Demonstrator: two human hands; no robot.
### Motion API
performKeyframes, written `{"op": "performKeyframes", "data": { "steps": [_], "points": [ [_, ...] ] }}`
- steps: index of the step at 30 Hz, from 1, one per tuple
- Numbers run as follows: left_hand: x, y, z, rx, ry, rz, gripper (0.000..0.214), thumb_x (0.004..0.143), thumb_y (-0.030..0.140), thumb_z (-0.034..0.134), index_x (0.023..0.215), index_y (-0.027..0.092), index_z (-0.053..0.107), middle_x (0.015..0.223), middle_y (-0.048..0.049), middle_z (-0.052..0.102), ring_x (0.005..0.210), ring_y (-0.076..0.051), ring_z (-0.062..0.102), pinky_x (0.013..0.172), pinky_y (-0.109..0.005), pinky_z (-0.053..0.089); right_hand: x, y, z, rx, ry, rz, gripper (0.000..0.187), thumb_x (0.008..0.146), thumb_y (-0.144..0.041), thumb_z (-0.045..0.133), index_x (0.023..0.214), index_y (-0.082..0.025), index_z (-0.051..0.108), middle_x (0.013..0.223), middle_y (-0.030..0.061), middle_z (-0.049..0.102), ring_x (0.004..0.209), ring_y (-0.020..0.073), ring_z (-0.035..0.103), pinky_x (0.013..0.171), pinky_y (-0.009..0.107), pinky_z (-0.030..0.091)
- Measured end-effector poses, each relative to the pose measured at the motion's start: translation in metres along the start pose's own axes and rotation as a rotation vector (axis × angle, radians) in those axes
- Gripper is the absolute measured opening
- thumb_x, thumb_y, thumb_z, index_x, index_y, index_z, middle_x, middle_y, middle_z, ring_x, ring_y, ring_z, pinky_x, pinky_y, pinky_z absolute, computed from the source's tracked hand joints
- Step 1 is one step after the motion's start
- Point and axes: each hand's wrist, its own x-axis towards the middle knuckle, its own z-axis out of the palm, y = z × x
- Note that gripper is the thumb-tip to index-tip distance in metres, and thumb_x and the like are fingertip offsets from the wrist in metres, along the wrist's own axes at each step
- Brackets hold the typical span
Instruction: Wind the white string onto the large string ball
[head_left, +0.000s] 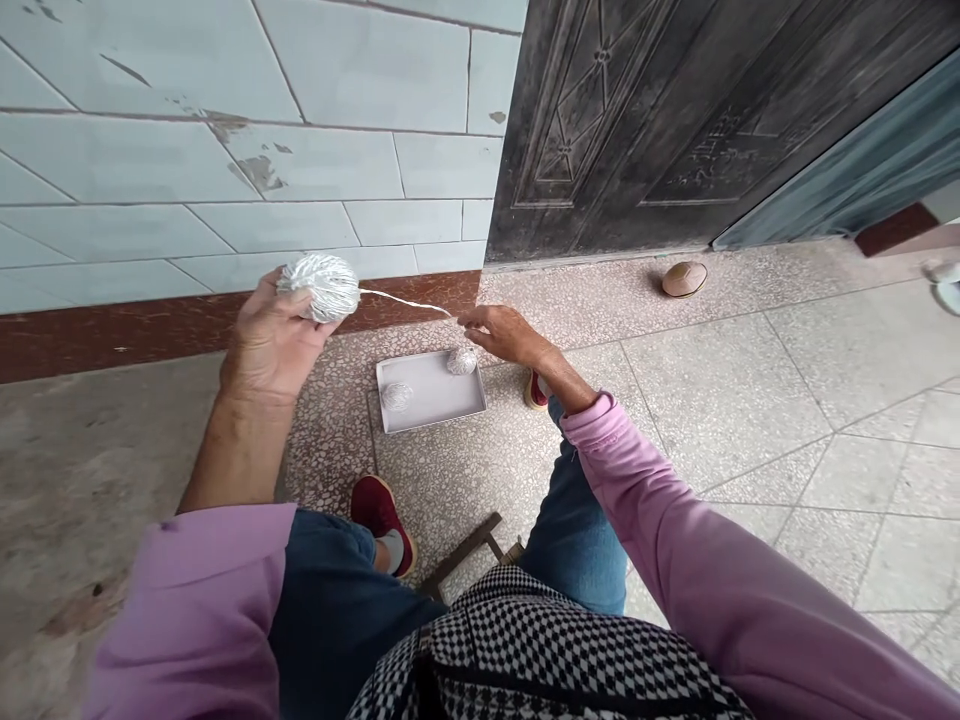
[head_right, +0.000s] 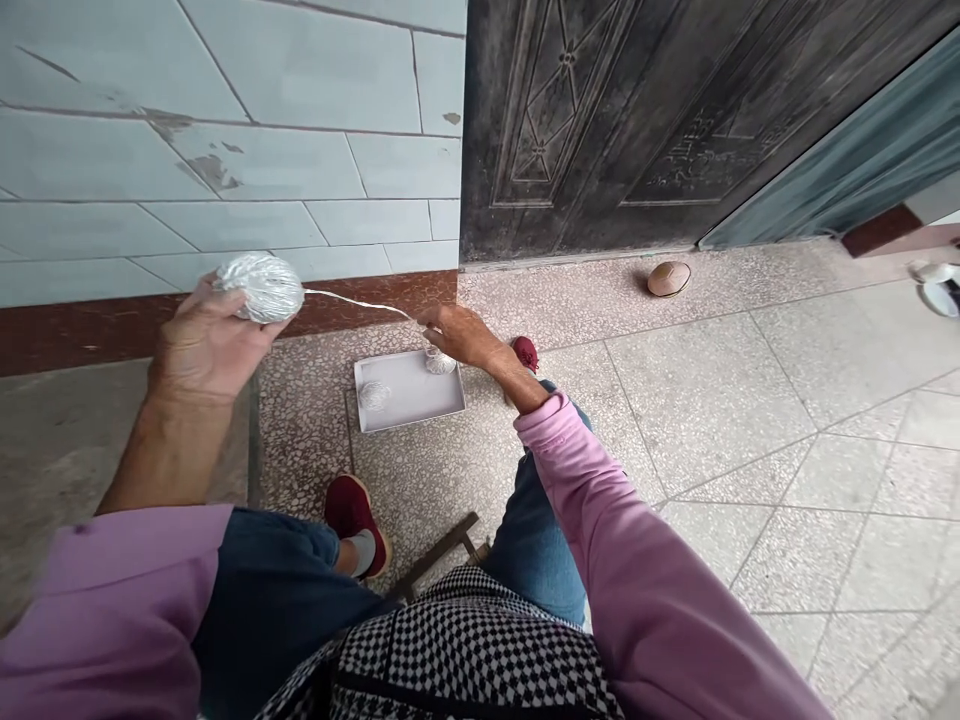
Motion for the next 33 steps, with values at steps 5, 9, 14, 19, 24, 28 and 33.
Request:
{"op": "performKeyframes", "data": {
  "steps": [5,9,14,19,24,28,33],
  "points": [
    [-0.002,-0.013,0.01,0.038,-0.094,-0.046,0.079,0.054,0.036,0.129,0.113,0.027,0.076,0.126,-0.0065,0.09,0.137,-0.037,0.076,0.115,-0.058,0.077,0.012,-0.01,0.012,0.138,0.064,-0.003,0.014,0.123,-0.019,0.085,0.11,-0.021,0.089,0.134,0.0195,0.092,0.127,0.0301,0.08,0.115,0.042,0.06],
    [-0.005,-0.024,0.024,0.047,-0.136,-0.079,0.077,0.059,0.037,0.127,0.113,0.026,0.075,0.126,-0.0082,0.089,0.139,-0.037,0.076,0.114,-0.055,0.076,0.022,-0.034,0.04,0.21,0.024,-0.023,0.018,0.133,-0.028,0.073,0.122,-0.023,0.086,0.137,0.0157,0.091,0.142,0.0301,0.079,0.129,0.042,0.06],
    [-0.003,-0.029,0.03,0.022,-0.158,-0.035,0.078,0.064,0.045,0.128,0.114,0.025,0.07,0.129,-0.0095,0.087,0.143,-0.036,0.074,0.121,-0.053,0.07,0.019,-0.049,0.08,0.161,-0.093,-0.01,0.037,0.14,-0.027,0.052,0.106,-0.024,0.067,0.102,0.0043,0.075,0.101,0.0243,0.073,0.106,0.036,0.058],
    [0.013,-0.037,0.009,0.195,-0.076,0.066,0.084,0.062,0.037,0.126,0.12,0.028,0.066,0.114,-0.0002,0.079,0.118,-0.027,0.072,0.104,-0.043,0.064,-0.003,-0.051,0.09,0.11,-0.26,-0.05,0.037,0.138,-0.028,0.056,0.101,-0.026,0.06,0.091,0.0004,0.064,0.092,0.0232,0.064,0.099,0.035,0.053],
    [0.009,-0.047,0.007,0.483,-0.103,0.185,0.078,0.061,0.027,0.121,0.121,0.025,0.071,0.111,0.0002,0.078,0.105,-0.024,0.066,0.094,-0.038,0.055,-0.008,-0.054,0.063,0.161,-0.268,-0.125,0.039,0.139,-0.032,0.058,0.101,-0.025,0.061,0.095,0.0013,0.066,0.093,0.0236,0.063,0.102,0.037,0.053],
    [-0.01,-0.044,0.025,0.532,-0.266,0.004,0.069,0.059,0.031,0.118,0.119,0.022,0.083,0.113,-0.0055,0.086,0.101,-0.026,0.073,0.088,-0.038,0.058,0.007,-0.054,0.034,0.15,-0.051,-0.093,0.039,0.139,-0.028,0.059,0.1,-0.025,0.065,0.101,0.0038,0.072,0.1,0.0238,0.065,0.104,0.035,0.054],
    [-0.027,-0.032,0.039,0.306,-0.441,-0.187,0.063,0.067,0.036,0.119,0.121,0.025,0.089,0.12,-0.0101,0.089,0.1,-0.029,0.083,0.084,-0.037,0.07,0.016,-0.039,0.023,0.206,0.052,-0.07,0.039,0.137,-0.024,0.057,0.098,-0.026,0.06,0.097,0.0021,0.068,0.095,0.0221,0.063,0.097,0.035,0.054]
  ]
}}
